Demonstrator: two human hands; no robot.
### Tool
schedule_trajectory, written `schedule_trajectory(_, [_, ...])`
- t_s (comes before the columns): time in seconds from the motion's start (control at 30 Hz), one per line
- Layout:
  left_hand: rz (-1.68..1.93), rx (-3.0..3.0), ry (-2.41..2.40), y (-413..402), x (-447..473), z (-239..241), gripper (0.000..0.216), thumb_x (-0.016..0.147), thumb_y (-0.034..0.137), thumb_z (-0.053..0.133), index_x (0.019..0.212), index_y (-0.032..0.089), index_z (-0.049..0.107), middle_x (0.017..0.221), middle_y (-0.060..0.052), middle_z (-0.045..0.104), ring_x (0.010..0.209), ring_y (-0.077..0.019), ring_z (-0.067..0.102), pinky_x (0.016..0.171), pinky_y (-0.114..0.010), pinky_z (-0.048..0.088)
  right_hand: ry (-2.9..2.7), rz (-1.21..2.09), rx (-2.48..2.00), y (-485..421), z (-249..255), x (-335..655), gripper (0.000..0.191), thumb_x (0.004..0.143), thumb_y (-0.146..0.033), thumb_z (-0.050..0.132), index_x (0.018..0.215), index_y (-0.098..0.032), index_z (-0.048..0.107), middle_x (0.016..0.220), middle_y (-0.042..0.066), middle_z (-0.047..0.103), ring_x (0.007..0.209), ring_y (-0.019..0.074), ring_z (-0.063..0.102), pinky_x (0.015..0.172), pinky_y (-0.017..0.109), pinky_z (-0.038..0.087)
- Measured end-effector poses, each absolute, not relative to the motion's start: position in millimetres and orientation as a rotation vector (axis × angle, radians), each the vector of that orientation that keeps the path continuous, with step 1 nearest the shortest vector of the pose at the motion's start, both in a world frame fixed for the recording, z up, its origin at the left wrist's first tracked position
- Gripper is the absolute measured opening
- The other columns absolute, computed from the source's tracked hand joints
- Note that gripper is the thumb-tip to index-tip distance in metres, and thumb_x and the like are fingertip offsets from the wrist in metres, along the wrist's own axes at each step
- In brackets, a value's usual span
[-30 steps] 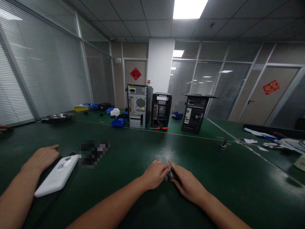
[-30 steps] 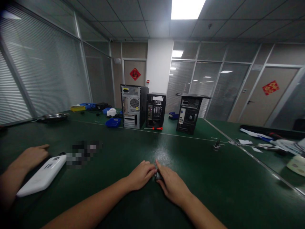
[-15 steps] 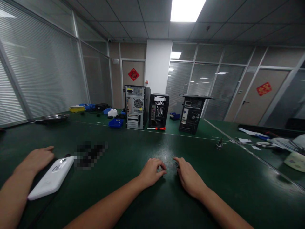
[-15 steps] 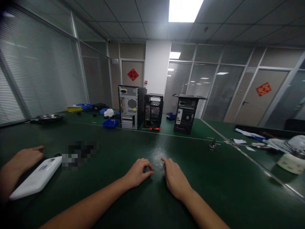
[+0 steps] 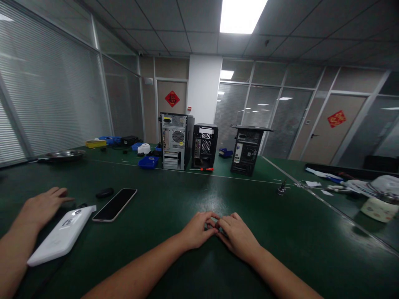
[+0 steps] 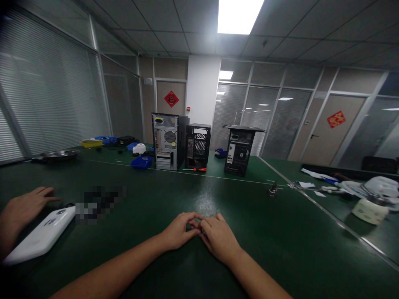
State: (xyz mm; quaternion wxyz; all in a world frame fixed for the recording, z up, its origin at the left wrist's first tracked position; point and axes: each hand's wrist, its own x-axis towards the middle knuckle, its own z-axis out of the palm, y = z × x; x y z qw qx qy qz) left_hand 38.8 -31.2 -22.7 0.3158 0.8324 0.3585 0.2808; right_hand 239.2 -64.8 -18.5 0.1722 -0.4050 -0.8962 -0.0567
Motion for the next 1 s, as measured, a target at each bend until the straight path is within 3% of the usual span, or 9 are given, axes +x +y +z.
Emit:
schedule_trajectory(0.17, [0.754,2.237,0.991,-29,35,-22,0.040,0.091,0.034,0.063,0.129,0.022,0.060,0.099,-0.003,0.078,0.105,-0.0229,0.065,0.103,-0.039,0.036,-2.466,-0.167,-1.208,-60,-8,251,0.013,0.100,-0.027,0.046,0.101,-0.022,0.059,0.095,0.005,0.068,0.088,0.0194,0.061,0.084,0.035,0.036])
schedule_trajectory(0.33, [0.787,2.340,1.064,-16,23,-26,0.034,0.089,0.031,0.062,0.122,0.023,0.064,0.097,-0.002,0.076,0.099,-0.0221,0.065,0.095,-0.036,0.040,-2.168,-0.088,-1.538,-37,-1,309,0.028,0.103,-0.034,0.033,0.098,-0.021,0.057,0.092,0.005,0.066,0.084,0.0200,0.062,0.082,0.035,0.039])
schedule_trajectory(0.63, [0.804,2.331,1.134,-10,19,-27,0.031,0.088,0.028,0.059,0.118,0.020,0.066,0.092,-0.001,0.073,0.090,-0.0202,0.064,0.090,-0.035,0.041,-1.627,0.005,-2.060,4,-40,441,0.036,0.102,-0.042,0.028,0.108,-0.021,0.056,0.102,0.011,0.069,0.095,0.0244,0.064,0.078,0.034,0.044])
schedule_trajectory(0.83, [0.799,2.335,1.127,-9,18,-27,0.029,0.089,0.028,0.059,0.116,0.021,0.067,0.094,-0.002,0.073,0.091,-0.0202,0.064,0.089,-0.035,0.041,-1.443,0.130,-2.065,13,-53,455,0.039,0.099,-0.044,0.033,0.111,-0.021,0.062,0.105,0.010,0.072,0.099,0.0263,0.065,0.081,0.038,0.046])
schedule_trajectory(1.0, [0.786,2.336,1.134,-8,18,-28,0.029,0.089,0.028,0.059,0.115,0.021,0.069,0.094,-0.002,0.073,0.091,-0.0202,0.063,0.089,-0.034,0.041,-1.373,-0.074,-1.854,7,-40,462,0.043,0.093,-0.049,0.045,0.113,-0.020,0.070,0.110,0.011,0.073,0.103,0.0283,0.066,0.089,0.040,0.048])
